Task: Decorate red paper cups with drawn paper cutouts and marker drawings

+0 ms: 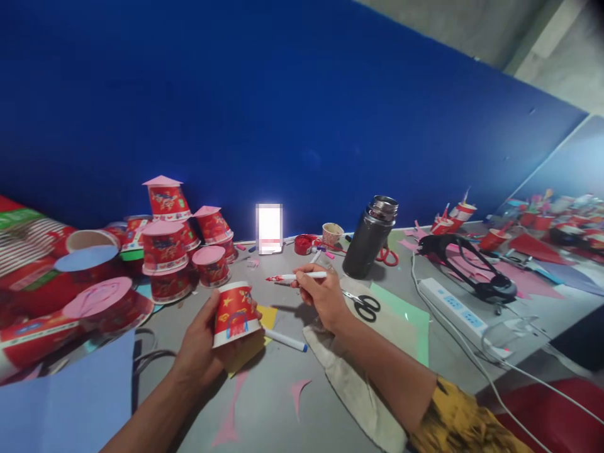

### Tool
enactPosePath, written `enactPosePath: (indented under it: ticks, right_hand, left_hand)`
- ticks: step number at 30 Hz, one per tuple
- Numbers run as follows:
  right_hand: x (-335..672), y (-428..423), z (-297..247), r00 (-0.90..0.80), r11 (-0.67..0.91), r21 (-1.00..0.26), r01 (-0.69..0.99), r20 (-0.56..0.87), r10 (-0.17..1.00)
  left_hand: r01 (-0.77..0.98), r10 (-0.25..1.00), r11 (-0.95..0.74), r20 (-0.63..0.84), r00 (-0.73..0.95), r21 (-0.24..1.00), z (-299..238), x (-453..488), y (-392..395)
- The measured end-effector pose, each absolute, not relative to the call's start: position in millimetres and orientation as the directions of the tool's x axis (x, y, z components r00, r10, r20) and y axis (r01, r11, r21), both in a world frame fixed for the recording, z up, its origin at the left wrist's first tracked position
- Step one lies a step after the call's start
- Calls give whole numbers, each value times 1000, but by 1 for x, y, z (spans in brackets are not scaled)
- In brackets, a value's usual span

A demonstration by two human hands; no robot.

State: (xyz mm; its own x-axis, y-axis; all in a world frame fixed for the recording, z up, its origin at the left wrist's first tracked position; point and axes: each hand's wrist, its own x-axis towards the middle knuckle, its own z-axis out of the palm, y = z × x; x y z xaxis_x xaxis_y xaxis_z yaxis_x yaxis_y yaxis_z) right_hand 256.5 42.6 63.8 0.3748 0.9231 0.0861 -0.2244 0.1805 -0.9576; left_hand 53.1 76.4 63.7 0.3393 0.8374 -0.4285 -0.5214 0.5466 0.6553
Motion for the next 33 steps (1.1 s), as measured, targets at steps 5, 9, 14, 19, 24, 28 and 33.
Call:
enactPosePath:
  ticks: [5,9,14,19,24,28,33]
  right_hand:
    - [268,49,66,404,160,-979,-126,96,910]
    - [288,54,81,419,182,-973,139,224,880]
    - [323,71,110,434,153,-863,481,386,814]
    - [343,117,122,400,-22,-666,745,421,814]
    - [351,165,112,382,-150,-549,822,338,860]
    - [353,186,103,363,-201,-484,851,267,893]
    - [354,197,92,325,-197,-456,868,221,919]
  left_hand:
    - [-539,852,522,-392,346,661,63,51,78]
    - [-542,862,506,-377,339,671,62,50,80]
    - [-528,861,508,-381,337,681,61,51,82]
    - [-518,875,483,-375,305,706,61,52,84]
    - [-518,880,474,-370,298,712,59,51,85]
    - [-499,881,474,-389,270,726,57,52,87]
    - [-496,873,488,-403,275,719,54,52,88]
